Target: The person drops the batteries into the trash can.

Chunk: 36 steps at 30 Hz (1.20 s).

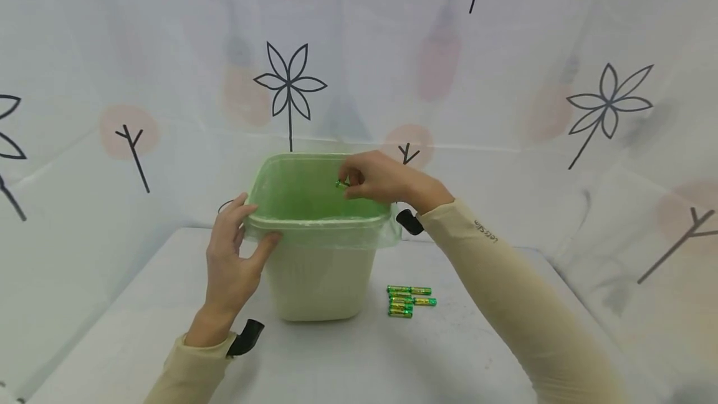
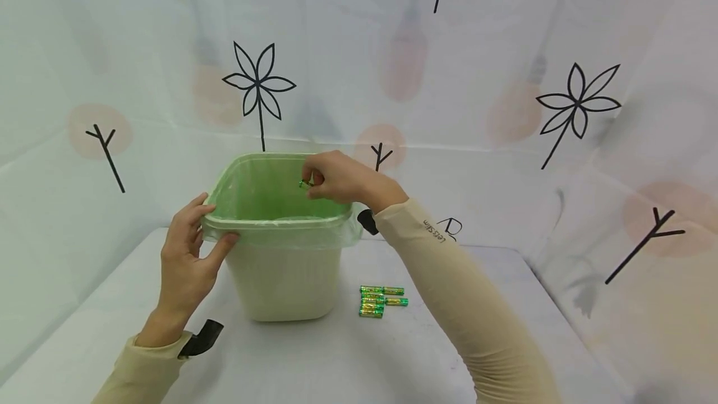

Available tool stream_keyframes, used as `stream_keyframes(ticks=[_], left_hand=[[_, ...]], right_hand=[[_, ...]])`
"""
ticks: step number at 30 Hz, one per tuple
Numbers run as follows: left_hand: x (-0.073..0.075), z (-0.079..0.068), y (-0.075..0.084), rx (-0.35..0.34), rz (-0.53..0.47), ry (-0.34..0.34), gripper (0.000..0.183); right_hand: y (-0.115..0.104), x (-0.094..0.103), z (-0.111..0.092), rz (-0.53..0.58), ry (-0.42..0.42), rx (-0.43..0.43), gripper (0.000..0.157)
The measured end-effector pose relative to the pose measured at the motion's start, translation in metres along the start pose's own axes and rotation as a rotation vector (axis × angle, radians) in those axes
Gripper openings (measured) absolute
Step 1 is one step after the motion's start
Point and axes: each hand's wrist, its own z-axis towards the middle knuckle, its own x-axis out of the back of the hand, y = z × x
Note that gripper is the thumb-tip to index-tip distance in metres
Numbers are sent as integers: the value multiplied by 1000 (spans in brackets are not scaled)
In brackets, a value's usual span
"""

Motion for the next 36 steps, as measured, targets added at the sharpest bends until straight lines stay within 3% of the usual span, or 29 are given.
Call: stream_keyframes(ticks=[17, 36], left_hand=[[0, -1, 1, 11, 29, -26, 59], [0, -1, -3, -14, 3, -13, 60]], right_hand=[[2, -23, 19, -75, -26, 14, 18], [2, -24, 20, -78, -36, -21, 21]])
